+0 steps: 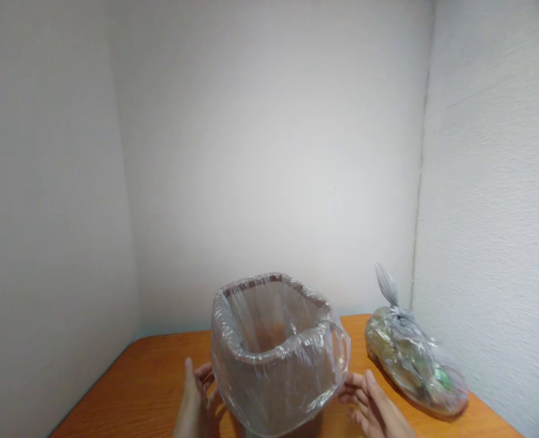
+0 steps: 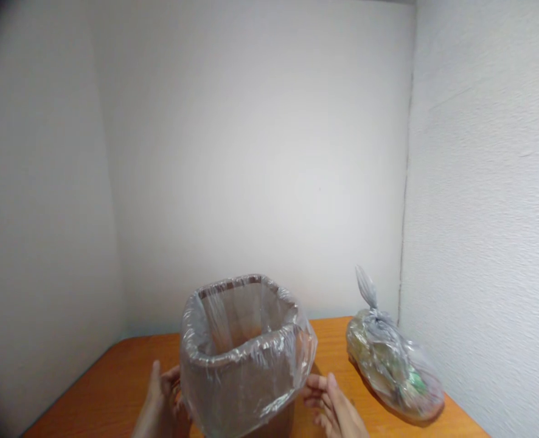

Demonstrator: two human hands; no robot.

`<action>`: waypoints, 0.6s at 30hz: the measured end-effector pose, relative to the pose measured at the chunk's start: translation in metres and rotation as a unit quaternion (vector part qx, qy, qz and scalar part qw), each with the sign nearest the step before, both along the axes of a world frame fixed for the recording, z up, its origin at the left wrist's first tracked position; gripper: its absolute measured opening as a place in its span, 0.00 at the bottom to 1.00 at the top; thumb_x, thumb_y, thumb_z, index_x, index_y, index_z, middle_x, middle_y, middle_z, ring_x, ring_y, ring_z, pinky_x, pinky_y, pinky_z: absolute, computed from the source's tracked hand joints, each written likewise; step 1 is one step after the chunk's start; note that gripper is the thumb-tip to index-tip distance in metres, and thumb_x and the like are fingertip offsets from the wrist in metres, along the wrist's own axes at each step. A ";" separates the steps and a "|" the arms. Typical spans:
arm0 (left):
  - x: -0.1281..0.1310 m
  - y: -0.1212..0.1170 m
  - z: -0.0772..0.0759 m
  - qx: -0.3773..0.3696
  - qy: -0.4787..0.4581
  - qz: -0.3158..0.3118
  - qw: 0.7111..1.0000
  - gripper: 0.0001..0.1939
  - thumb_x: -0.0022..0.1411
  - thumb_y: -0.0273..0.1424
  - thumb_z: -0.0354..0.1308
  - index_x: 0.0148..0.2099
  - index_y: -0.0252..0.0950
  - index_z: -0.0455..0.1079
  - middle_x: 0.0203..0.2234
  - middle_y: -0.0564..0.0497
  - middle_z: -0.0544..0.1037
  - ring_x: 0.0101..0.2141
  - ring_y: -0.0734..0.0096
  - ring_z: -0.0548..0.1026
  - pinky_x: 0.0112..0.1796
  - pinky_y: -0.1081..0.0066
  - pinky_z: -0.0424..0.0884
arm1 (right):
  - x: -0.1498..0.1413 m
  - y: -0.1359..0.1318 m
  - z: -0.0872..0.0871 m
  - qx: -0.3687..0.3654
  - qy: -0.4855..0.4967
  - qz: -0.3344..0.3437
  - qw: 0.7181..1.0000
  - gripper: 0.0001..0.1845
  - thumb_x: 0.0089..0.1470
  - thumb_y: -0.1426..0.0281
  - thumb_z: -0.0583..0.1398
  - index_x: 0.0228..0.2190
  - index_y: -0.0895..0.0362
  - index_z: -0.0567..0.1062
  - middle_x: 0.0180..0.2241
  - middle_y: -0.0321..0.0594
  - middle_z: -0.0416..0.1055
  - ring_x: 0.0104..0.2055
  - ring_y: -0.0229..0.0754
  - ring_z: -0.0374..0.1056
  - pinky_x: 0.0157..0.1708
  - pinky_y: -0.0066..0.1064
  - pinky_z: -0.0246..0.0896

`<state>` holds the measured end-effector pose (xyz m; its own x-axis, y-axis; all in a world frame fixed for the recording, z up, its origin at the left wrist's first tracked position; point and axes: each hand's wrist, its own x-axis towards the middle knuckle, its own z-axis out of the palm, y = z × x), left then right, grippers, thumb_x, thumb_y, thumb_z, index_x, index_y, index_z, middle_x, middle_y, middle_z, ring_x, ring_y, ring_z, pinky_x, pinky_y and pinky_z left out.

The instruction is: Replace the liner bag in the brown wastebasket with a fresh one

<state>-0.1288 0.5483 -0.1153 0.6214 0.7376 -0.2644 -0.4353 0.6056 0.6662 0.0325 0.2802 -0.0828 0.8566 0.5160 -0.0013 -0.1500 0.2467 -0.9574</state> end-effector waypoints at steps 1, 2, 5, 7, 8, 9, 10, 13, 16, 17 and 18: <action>-0.004 -0.009 -0.001 -0.015 -0.014 -0.020 1.000 0.28 0.62 0.58 0.48 0.38 0.37 0.71 0.41 0.44 0.80 0.47 0.53 0.78 0.50 0.55 0.72 | -0.003 0.004 0.008 0.026 0.020 0.013 0.999 0.35 0.39 0.37 0.64 0.32 0.56 0.82 0.34 0.46 0.80 0.38 0.50 0.73 0.39 0.38 0.67; -0.007 -0.018 0.000 -0.024 -0.027 -0.039 0.999 0.29 0.62 0.58 0.48 0.38 0.37 0.72 0.42 0.44 0.80 0.47 0.53 0.78 0.50 0.55 0.72 | -0.007 0.009 0.017 0.054 0.035 0.027 0.998 0.34 0.40 0.39 0.65 0.33 0.55 0.82 0.35 0.45 0.80 0.40 0.50 0.73 0.41 0.38 0.67; -0.014 -0.039 0.013 -0.001 -0.051 -0.049 0.998 0.18 0.65 0.44 0.54 0.41 0.35 0.76 0.46 0.42 0.80 0.52 0.56 0.75 0.53 0.61 0.70 | -0.021 0.024 0.033 0.132 0.047 0.055 0.989 0.27 0.43 0.46 0.68 0.37 0.53 0.82 0.41 0.43 0.79 0.45 0.51 0.72 0.45 0.38 0.67; -0.018 -0.045 0.021 0.023 -0.045 -0.034 0.998 0.10 0.61 0.33 0.60 0.41 0.33 0.78 0.45 0.42 0.81 0.52 0.58 0.75 0.54 0.64 0.69 | -0.025 0.031 0.030 0.151 0.052 0.056 0.986 0.23 0.43 0.50 0.70 0.37 0.52 0.82 0.41 0.42 0.79 0.44 0.51 0.72 0.45 0.38 0.68; -0.020 -0.046 0.024 0.020 -0.041 -0.039 0.998 0.09 0.59 0.30 0.61 0.41 0.33 0.78 0.44 0.42 0.81 0.52 0.57 0.75 0.55 0.64 0.69 | -0.024 0.032 0.023 0.149 0.058 0.054 0.986 0.21 0.43 0.52 0.70 0.35 0.52 0.82 0.39 0.42 0.80 0.42 0.50 0.73 0.42 0.38 0.69; -0.023 -0.046 0.027 0.003 -0.039 -0.050 0.998 0.09 0.59 0.30 0.62 0.41 0.33 0.78 0.44 0.42 0.81 0.52 0.57 0.76 0.55 0.63 0.69 | -0.021 0.032 0.014 0.145 0.068 0.053 0.986 0.18 0.42 0.53 0.71 0.32 0.53 0.82 0.36 0.41 0.80 0.38 0.49 0.73 0.39 0.37 0.69; -0.025 -0.046 0.028 -0.021 -0.039 -0.063 0.997 0.10 0.61 0.32 0.61 0.42 0.34 0.78 0.45 0.42 0.81 0.51 0.56 0.76 0.56 0.61 0.69 | -0.017 0.030 0.003 0.140 0.079 0.052 0.986 0.17 0.41 0.54 0.72 0.29 0.53 0.81 0.33 0.41 0.79 0.35 0.47 0.72 0.37 0.36 0.69; -0.030 -0.045 0.032 -0.079 -0.018 -0.050 0.995 0.16 0.68 0.39 0.52 0.50 0.36 0.74 0.52 0.43 0.78 0.56 0.56 0.73 0.59 0.59 0.65 | 0.000 0.021 -0.025 0.111 0.102 0.023 0.988 0.17 0.38 0.58 0.74 0.29 0.54 0.80 0.30 0.38 0.78 0.32 0.43 0.71 0.31 0.31 0.67; -0.029 -0.048 0.032 -0.085 0.024 0.001 0.996 0.21 0.71 0.41 0.46 0.58 0.38 0.68 0.59 0.44 0.71 0.62 0.60 0.66 0.63 0.63 0.59 | 0.014 0.016 -0.024 0.100 0.041 -0.076 0.991 0.23 0.41 0.55 0.73 0.38 0.52 0.79 0.37 0.35 0.78 0.39 0.41 0.71 0.35 0.26 0.66; -0.028 -0.049 0.031 -0.084 0.029 0.008 0.996 0.23 0.71 0.42 0.44 0.61 0.39 0.65 0.61 0.44 0.70 0.63 0.61 0.63 0.64 0.62 0.58 | 0.016 0.016 -0.016 0.104 0.007 -0.108 0.989 0.23 0.43 0.53 0.71 0.40 0.51 0.78 0.40 0.34 0.77 0.42 0.40 0.70 0.38 0.26 0.66; -0.027 -0.051 0.029 -0.079 0.027 0.010 0.996 0.24 0.71 0.44 0.44 0.63 0.40 0.63 0.61 0.44 0.69 0.64 0.60 0.61 0.64 0.61 0.57 | 0.016 0.017 -0.005 0.110 -0.022 -0.127 0.986 0.24 0.46 0.52 0.69 0.42 0.50 0.77 0.41 0.34 0.77 0.44 0.41 0.70 0.41 0.26 0.66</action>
<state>-0.1555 0.4975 -0.0858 0.5882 0.6962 -0.4115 -0.4149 0.6966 0.5854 0.0487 0.2970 -0.0876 0.9547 0.2692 0.1272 -0.0164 0.4739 -0.8804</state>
